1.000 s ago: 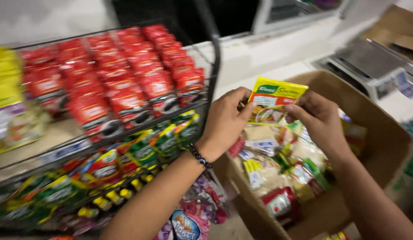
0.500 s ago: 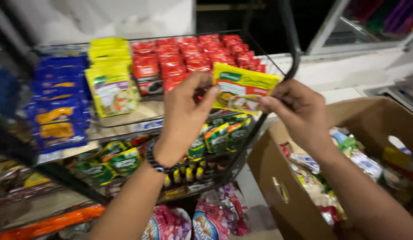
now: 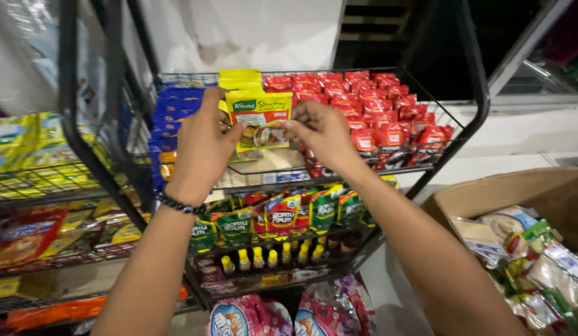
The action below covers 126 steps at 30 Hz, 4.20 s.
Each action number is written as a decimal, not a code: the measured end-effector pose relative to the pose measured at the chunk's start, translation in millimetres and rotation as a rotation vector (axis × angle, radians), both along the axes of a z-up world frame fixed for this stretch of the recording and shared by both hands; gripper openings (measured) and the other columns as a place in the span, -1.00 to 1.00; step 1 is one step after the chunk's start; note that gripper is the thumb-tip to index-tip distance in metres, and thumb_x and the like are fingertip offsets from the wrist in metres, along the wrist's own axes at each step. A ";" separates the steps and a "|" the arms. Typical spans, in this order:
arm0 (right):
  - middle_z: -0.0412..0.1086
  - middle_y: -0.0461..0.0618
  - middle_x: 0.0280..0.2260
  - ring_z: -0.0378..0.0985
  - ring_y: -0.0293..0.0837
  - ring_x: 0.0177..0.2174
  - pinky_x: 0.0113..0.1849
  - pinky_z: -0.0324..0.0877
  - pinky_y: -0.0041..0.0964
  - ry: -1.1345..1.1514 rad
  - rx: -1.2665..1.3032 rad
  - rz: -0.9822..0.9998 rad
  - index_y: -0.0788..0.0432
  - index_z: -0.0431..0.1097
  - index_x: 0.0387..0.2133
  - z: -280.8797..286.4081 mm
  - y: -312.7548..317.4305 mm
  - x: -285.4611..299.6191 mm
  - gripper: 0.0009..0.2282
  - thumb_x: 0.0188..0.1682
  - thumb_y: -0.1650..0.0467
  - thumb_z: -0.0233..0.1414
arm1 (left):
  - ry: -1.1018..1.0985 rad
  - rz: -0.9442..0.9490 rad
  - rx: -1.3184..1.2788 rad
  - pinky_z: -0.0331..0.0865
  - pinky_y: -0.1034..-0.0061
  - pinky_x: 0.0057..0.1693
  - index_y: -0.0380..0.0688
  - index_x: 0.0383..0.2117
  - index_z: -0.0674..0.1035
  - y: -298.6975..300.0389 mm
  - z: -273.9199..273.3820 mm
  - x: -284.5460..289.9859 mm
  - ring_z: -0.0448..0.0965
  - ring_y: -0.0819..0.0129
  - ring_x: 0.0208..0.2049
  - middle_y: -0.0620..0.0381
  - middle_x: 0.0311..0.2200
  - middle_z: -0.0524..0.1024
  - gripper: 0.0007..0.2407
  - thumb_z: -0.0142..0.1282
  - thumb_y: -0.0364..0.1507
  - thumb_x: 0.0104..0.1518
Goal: Stocking grocery store shelves with various food items from a cardboard box.
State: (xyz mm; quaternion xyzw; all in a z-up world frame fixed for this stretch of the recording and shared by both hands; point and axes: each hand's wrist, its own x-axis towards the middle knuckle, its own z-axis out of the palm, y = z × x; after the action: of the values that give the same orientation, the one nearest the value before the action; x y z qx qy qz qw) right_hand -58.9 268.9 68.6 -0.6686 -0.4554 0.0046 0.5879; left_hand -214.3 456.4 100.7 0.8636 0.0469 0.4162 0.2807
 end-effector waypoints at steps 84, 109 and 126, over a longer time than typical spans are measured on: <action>0.58 0.01 -0.44 0.65 -0.29 -0.44 -0.37 0.52 -0.32 -0.071 -0.456 -0.885 0.22 0.49 -0.26 30.4 -331.0 -52.4 -0.85 0.00 0.38 0.22 | 0.009 -0.611 0.548 0.29 0.14 -0.07 -0.15 -0.18 0.50 -302.8 -17.3 68.9 0.47 0.09 -0.18 0.02 -0.26 0.44 -0.78 0.15 -0.28 0.23; 0.55 0.22 -0.19 0.56 0.14 -0.20 -0.16 0.45 -0.04 0.154 -1.282 -0.199 0.19 0.48 -0.09 -241.3 -534.1 105.4 -0.68 -0.13 0.39 0.18 | 1.023 -0.882 0.877 0.52 0.04 0.00 -0.13 -0.19 0.67 -556.8 -244.3 278.2 0.63 -0.02 -0.03 -0.10 -0.06 0.61 -0.81 0.04 -0.45 0.16; 0.53 0.26 -0.20 0.57 0.23 -0.17 -0.11 0.45 0.04 0.098 -1.369 -0.060 0.09 0.45 0.02 -266.7 -506.7 83.7 -0.69 -0.02 0.45 0.03 | 1.400 -0.816 0.967 0.49 0.16 0.10 -0.06 -0.09 0.67 -554.9 -270.0 282.6 0.62 0.06 0.03 -0.03 0.03 0.59 -0.69 0.26 -0.29 0.05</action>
State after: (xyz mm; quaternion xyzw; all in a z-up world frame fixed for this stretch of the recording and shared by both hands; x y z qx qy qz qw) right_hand 24.8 -237.8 -198.1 -0.9008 -0.3042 0.3052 0.0526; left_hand 68.3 -98.5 -169.3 0.8897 -0.2789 -0.3534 -0.0761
